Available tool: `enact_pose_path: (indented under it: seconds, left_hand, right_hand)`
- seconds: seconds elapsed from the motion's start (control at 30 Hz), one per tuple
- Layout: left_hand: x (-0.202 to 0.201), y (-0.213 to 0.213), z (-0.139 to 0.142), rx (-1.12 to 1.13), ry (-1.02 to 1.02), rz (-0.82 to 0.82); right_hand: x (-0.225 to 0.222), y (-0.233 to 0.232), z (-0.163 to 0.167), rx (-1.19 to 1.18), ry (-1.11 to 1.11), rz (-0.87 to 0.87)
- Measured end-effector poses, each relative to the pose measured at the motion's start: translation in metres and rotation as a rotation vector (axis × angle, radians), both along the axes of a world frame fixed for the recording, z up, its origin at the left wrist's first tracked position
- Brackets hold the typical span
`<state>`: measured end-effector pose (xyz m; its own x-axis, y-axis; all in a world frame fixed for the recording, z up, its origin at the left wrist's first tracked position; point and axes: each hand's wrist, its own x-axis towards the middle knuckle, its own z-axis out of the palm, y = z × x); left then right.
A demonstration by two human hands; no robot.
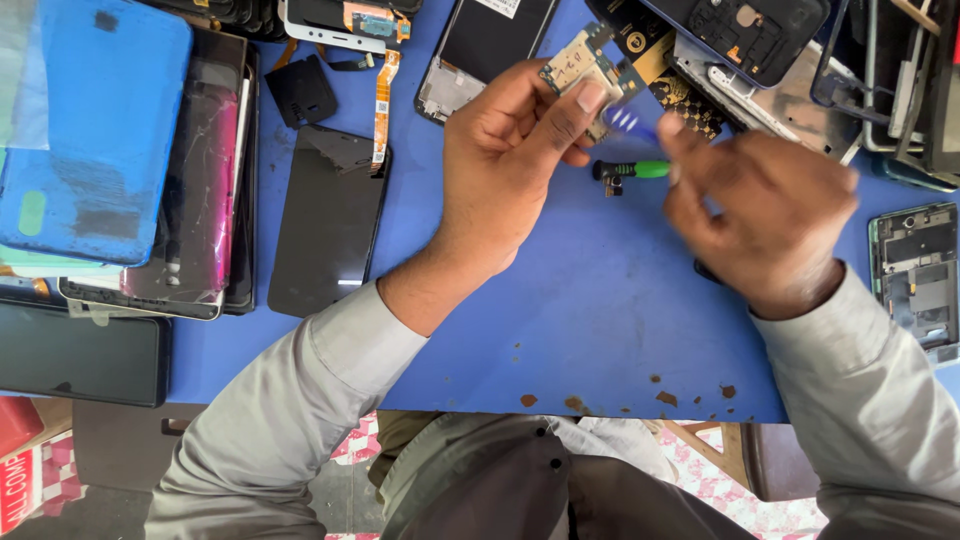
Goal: The person holds a disassembled phone motherboard in one hand and scrubs its surface and edges with a toothbrush, turning the board over to clean different sides. They continue brushing the board and its small components throughout the episode at a repair workbench.
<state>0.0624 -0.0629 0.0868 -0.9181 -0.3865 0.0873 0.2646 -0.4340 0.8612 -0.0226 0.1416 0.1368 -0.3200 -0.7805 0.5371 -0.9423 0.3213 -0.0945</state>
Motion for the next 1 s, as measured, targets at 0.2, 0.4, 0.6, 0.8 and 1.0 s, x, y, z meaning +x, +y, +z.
enact_pose_path:
  seconds: [0.2, 0.4, 0.6, 0.8, 1.0]
  left_hand:
    - [-0.0005, -0.002, 0.0028, 0.01, -0.019, 0.001]
    - [0.0015, -0.0041, 0.0042, 0.037, -0.042, -0.025]
    - [0.0012, -0.0038, 0.0032, 0.047, -0.04, -0.012]
    - [0.0021, -0.0045, 0.0046, 0.036, -0.048, -0.013]
    - [0.0014, -0.0038, 0.0048, 0.025, -0.051, -0.007]
  right_hand:
    - [-0.0063, 0.0028, -0.0007, -0.042, -0.071, -0.028]
    - [-0.0068, 0.001, 0.0018, -0.024, -0.086, -0.069]
    - [-0.0072, 0.0006, 0.0, -0.018, -0.006, 0.065]
    - [-0.0085, 0.0057, 0.0038, -0.019, -0.031, -0.076]
    - [-0.0085, 0.0023, 0.0014, 0.01, -0.077, -0.014]
